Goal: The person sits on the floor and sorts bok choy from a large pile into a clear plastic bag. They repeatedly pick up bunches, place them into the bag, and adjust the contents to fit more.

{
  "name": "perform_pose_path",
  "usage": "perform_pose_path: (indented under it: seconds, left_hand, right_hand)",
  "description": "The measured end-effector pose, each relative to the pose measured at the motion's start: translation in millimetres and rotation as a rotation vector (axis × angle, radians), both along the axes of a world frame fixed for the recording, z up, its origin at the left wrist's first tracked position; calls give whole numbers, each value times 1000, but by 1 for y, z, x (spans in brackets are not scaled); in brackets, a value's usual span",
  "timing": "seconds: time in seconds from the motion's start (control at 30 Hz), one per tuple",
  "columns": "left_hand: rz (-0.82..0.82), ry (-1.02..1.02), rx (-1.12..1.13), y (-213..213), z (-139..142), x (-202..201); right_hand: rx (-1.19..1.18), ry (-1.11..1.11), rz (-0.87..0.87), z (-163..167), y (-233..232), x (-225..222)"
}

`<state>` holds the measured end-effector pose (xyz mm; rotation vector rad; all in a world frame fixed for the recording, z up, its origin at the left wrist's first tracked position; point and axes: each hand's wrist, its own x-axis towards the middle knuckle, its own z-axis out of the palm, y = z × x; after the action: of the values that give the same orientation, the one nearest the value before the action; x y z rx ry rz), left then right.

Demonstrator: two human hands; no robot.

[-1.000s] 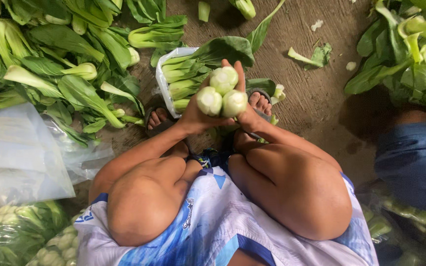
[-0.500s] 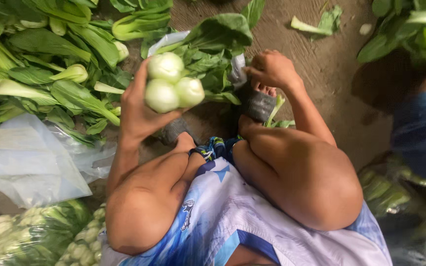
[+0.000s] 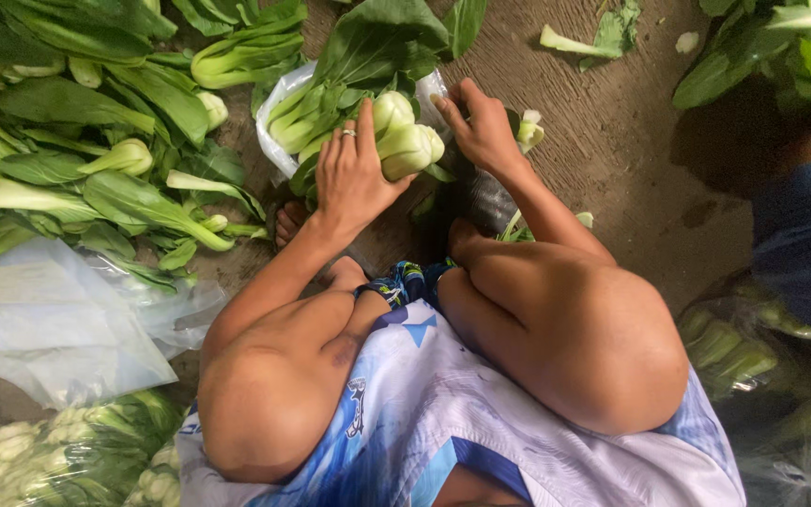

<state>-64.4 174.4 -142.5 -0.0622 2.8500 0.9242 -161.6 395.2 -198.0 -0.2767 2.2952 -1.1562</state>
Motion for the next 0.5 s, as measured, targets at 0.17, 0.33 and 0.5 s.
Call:
perform_pose_path:
  seconds: [0.17,0.33,0.5]
  left_hand:
    - [-6,-51,14,24,-19,-14]
    - [-32,-107,-32,30,-43,-24]
    - [-49,-156,-84,25,-53,-28]
  right_hand:
    - [-265,-281,-103,8,0,-9]
    - [-36,-438,-303,7,4,-3]
    - [-230,-228,-370,-10,5,14]
